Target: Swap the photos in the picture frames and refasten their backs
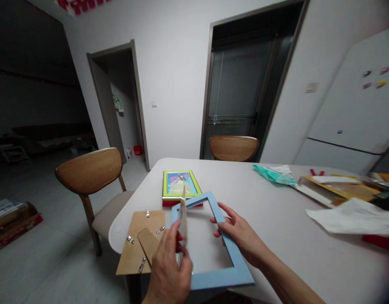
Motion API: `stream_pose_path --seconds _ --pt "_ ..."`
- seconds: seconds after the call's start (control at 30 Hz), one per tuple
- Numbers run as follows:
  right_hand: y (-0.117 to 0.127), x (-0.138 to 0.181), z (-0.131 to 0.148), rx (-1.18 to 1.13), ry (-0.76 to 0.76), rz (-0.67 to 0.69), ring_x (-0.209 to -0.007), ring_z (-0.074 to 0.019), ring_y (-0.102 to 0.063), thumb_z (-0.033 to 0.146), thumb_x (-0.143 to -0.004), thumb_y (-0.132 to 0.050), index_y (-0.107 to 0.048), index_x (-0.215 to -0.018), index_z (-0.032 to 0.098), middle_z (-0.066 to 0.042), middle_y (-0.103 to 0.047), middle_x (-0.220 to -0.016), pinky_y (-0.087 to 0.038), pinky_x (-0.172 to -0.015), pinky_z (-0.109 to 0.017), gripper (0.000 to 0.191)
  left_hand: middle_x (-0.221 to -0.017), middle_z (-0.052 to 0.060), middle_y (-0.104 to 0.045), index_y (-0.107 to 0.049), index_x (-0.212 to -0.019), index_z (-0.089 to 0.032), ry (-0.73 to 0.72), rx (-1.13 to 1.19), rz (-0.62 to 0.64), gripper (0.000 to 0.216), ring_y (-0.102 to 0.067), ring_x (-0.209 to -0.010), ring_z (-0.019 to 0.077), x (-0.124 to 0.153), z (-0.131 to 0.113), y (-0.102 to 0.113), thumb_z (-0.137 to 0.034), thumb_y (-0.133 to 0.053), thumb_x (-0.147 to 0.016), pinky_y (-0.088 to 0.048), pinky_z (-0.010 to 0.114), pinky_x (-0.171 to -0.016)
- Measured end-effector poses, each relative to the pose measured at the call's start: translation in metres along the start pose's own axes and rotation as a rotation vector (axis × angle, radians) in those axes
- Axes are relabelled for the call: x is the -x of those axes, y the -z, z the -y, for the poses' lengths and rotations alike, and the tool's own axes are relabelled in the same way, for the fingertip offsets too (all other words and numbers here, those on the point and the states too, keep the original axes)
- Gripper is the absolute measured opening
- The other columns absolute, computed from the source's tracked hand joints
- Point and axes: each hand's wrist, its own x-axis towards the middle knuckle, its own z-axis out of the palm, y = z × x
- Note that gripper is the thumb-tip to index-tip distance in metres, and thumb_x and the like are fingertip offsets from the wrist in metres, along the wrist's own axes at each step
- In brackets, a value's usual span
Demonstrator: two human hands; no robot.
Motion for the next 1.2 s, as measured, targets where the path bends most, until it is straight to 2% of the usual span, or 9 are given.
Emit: stream_pose_path --seconds 0.1,0.23,0.33,0.47,0.67,0.83,0.97,1.1,1.2 --pt "0.020 -0.011 -0.023 0.204 0.026 -0.085 -0.051 -0.0110 -0.052 0.028 -0.066 -0.047 -0.025 -0.126 0.017 0.002 -0.054 -0.066 -0.040 -0.047 -0.022 0.065 -0.112 0.012 -0.054 -0.035 -0.120 -0.015 0.220 0.058 -0.119 0.049 -0.056 -0.093 0.0222 -0.001 0.024 0.017 -0.023 -0.044 -0.072 -0.047 0.034 -0.076" --pt "0.040 -0.022 -0.048 0.653 0.088 -0.230 -0.058 -0.0147 -0.053 0.027 -0.067 -0.043 -0.041 -0.118 0.010 0.001 -0.052 -0.062 -0.040 -0.056 -0.025 0.054 -0.103 0.008 -0.061 -0.049 -0.107 -0.017 0.314 0.077 -0.135 0.040 -0.056 -0.094 0.0239 0.008 0.052 0.028 -0.031 -0.050 -0.069 -0.045 0.037 -0.080" --pt "0.043 -0.026 -0.054 0.883 0.107 -0.279 -0.066 -0.0173 -0.056 0.027 -0.068 -0.041 -0.046 -0.115 0.009 -0.004 -0.059 -0.071 -0.041 -0.064 -0.027 0.050 -0.097 0.007 -0.064 -0.054 -0.101 -0.017 0.322 0.012 -0.033 0.036 -0.060 -0.082 0.0230 0.017 0.058 0.028 -0.034 -0.050 -0.069 -0.048 0.033 -0.072" --pt "0.040 -0.026 -0.053 1.025 0.140 -0.280 -0.075 -0.0197 -0.057 0.031 -0.072 -0.038 -0.052 -0.109 0.011 -0.008 -0.062 -0.085 -0.041 -0.070 -0.029 0.044 -0.090 0.007 -0.065 -0.052 -0.106 -0.019 0.300 -0.261 0.152 0.036 -0.062 -0.070 0.0205 0.022 0.055 0.027 -0.037 -0.044 -0.075 -0.048 0.030 -0.065" --pt "0.037 -0.025 -0.055 1.101 0.161 -0.275 -0.083 -0.0203 -0.056 0.030 -0.073 -0.040 -0.055 -0.106 0.012 -0.010 -0.061 -0.097 -0.040 -0.076 -0.029 0.041 -0.098 0.011 -0.061 -0.054 -0.102 -0.018 0.069 -0.451 0.172 0.035 -0.055 -0.093 0.0255 0.023 0.063 0.027 -0.038 -0.047 -0.074 -0.045 0.038 -0.078" --pt "0.033 -0.024 -0.058 1.148 0.171 -0.272 -0.083 -0.0202 -0.056 0.029 -0.074 -0.040 -0.053 -0.107 0.013 -0.010 -0.060 -0.096 -0.040 -0.077 -0.030 0.040 -0.125 0.012 -0.045 -0.045 -0.117 -0.019 -0.161 -0.446 0.311 0.056 -0.039 -0.114 0.0296 0.026 0.060 0.010 -0.014 -0.052 -0.061 -0.032 0.049 -0.093" --pt "0.027 -0.021 -0.055 1.129 0.266 -0.261 -0.088 -0.0208 -0.054 0.027 -0.072 -0.041 -0.054 -0.105 0.012 -0.011 -0.058 -0.097 -0.039 -0.081 -0.032 0.038 -0.123 0.010 -0.047 -0.047 -0.116 -0.020 -0.200 -0.413 0.404 0.061 -0.041 -0.114 0.0274 0.022 0.056 -0.003 -0.005 -0.045 -0.057 -0.034 0.048 -0.093" --pt "0.016 -0.011 -0.041 0.930 0.447 -0.270 -0.094 -0.0211 -0.051 0.028 -0.070 -0.043 -0.058 -0.099 0.015 -0.010 -0.056 -0.102 -0.040 -0.083 -0.034 0.034 -0.119 0.007 -0.052 -0.049 -0.114 -0.020 -0.161 -0.256 0.211 0.049 -0.046 -0.110 0.0208 0.013 0.057 0.000 -0.008 -0.039 -0.068 -0.039 0.037 -0.092" --pt "0.002 -0.002 -0.030 0.657 0.361 -0.108 -0.080 -0.0182 -0.056 0.032 -0.072 -0.042 -0.060 -0.092 0.017 -0.008 -0.061 -0.092 -0.046 -0.069 -0.030 0.031 -0.113 0.006 -0.056 -0.052 -0.110 -0.019 0.068 -0.038 -0.008 0.038 -0.049 -0.107 0.0204 0.003 0.048 0.010 -0.018 -0.036 -0.076 -0.039 0.035 -0.092"
